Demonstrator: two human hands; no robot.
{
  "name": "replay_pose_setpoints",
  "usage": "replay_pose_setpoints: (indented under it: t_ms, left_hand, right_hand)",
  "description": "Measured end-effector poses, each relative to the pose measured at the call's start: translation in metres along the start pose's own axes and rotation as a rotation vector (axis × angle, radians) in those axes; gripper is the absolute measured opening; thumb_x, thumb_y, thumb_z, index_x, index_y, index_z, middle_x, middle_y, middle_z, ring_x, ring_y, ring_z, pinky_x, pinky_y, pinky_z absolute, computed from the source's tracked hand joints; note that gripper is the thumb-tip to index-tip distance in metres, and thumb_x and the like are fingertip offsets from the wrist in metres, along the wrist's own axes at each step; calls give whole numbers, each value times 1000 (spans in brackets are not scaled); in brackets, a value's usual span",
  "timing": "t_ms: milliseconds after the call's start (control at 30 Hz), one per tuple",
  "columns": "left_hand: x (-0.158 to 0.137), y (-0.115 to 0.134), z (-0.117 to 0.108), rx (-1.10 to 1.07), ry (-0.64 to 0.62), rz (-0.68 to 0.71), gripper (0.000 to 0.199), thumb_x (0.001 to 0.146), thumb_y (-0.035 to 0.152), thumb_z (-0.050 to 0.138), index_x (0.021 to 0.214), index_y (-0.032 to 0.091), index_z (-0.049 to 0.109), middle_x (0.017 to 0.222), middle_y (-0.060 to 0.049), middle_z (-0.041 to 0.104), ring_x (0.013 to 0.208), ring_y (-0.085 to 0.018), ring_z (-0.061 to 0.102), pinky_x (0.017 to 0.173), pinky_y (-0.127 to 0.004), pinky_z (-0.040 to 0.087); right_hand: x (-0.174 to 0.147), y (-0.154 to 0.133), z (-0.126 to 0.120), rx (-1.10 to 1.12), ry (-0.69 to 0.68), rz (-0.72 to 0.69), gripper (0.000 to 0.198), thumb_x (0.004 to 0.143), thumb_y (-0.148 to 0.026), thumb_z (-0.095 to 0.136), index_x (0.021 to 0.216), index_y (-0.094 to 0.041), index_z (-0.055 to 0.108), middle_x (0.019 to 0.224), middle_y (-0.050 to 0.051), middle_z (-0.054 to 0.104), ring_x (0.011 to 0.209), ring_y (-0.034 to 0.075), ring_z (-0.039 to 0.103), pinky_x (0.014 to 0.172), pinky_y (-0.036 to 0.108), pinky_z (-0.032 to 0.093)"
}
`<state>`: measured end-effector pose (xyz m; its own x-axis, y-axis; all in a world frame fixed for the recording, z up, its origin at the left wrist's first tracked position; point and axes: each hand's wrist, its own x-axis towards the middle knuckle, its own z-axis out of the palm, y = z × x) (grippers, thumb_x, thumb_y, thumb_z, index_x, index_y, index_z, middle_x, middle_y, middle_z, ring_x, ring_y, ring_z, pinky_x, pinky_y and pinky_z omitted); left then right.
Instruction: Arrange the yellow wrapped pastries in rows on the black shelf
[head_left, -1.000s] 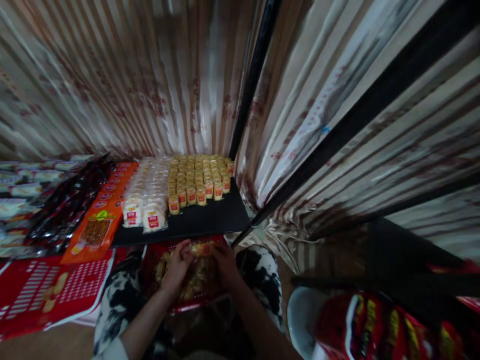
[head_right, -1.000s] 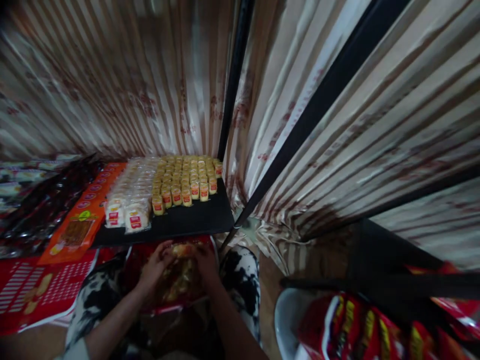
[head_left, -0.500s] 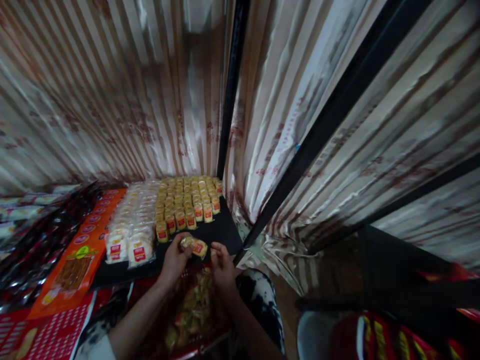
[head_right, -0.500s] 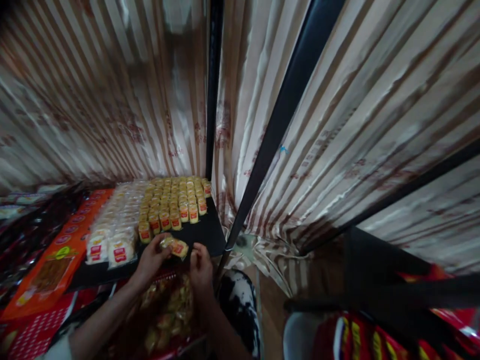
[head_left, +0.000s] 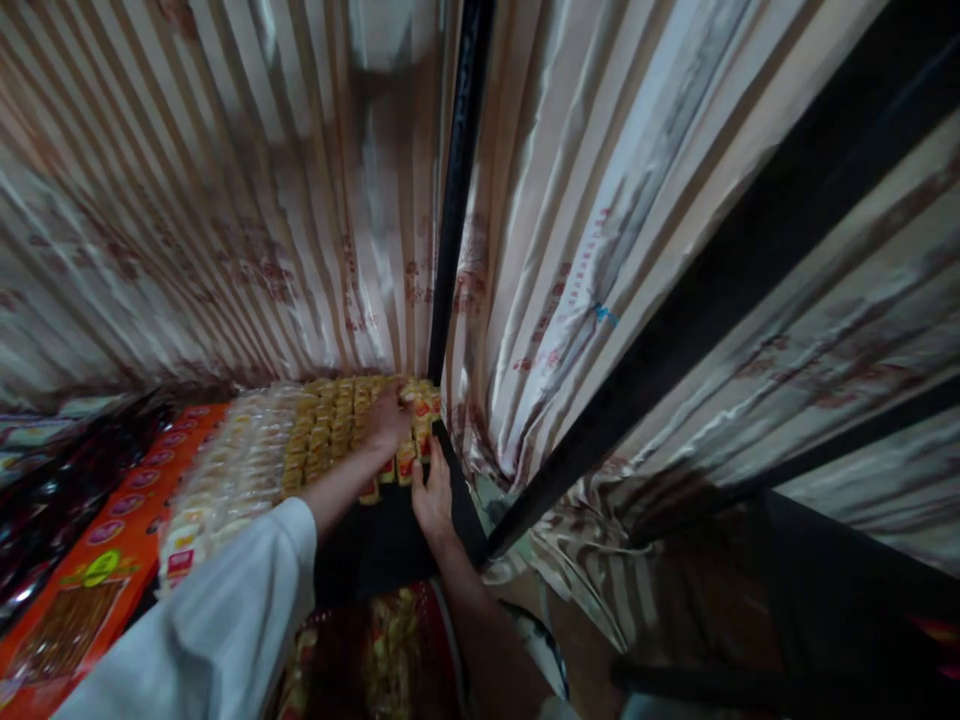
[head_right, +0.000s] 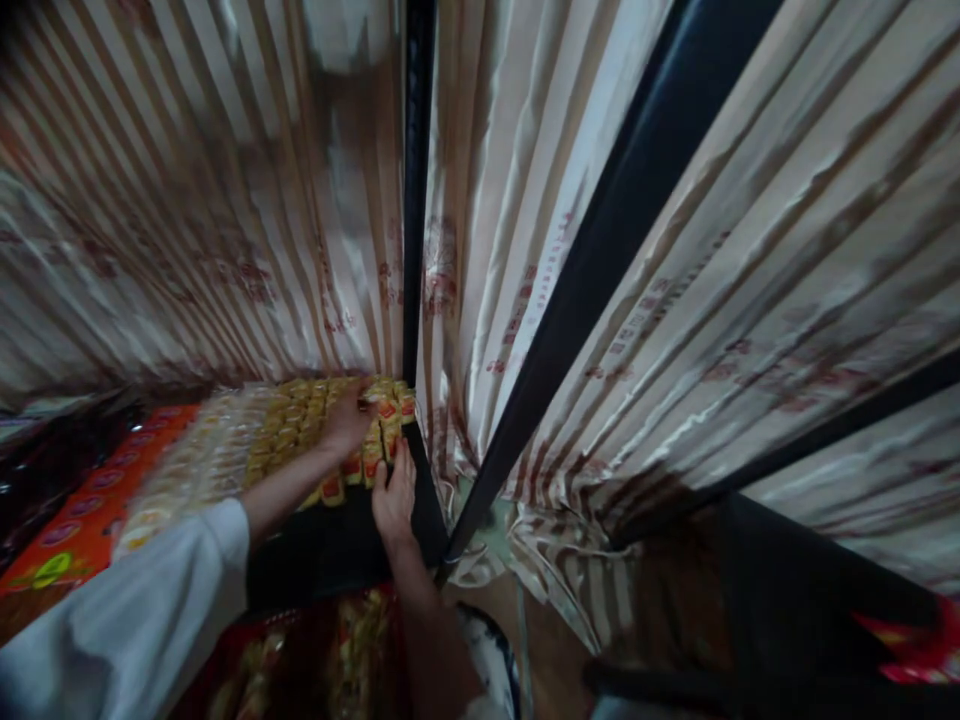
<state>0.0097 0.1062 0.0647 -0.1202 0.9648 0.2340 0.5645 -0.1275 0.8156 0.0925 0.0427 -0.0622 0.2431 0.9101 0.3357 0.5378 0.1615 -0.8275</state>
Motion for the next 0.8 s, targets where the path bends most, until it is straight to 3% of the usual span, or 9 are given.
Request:
replay_pose_setpoints:
  t_ms: [167, 367, 533, 800]
  left_hand:
    - [23, 0, 33, 110, -70, 108, 39, 77, 13, 52, 116, 18, 53, 107, -6, 64, 97, -18, 59, 90, -29, 42]
    - [36, -18, 60, 258, -198, 302, 39, 74, 5, 47, 109, 18, 57, 112, -6, 60, 107, -17, 52, 95, -27, 39]
    - [42, -26, 68, 426, -234, 317, 39, 75, 4, 45, 109, 16, 59, 110, -10, 57, 108, -20, 49, 94, -29, 40]
    - [44, -16, 66, 583, -302, 320, 39, 77, 7, 44, 113, 14, 58, 110, -12, 57, 108, -23, 48, 93, -34, 39]
  right_hand:
    - [-4, 7, 6, -25, 18, -76, 50, 89, -31, 32, 135, -12, 37, 140, 13, 39, 132, 21, 31, 107, 43, 28]
    - [-6, 7, 4, -40, 13, -76, 48, 90, -31, 33, 135, -14, 38, 140, 11, 41, 131, 21, 32, 107, 43, 29]
    - [-6, 8, 3, -44, 36, -96, 48, 91, -34, 31, 134, -15, 38, 140, 12, 40, 130, 22, 35, 105, 44, 32]
    - [-7, 9, 4, -73, 35, -120, 46, 91, -30, 33, 133, -13, 39, 140, 12, 40, 131, 21, 32, 105, 44, 32]
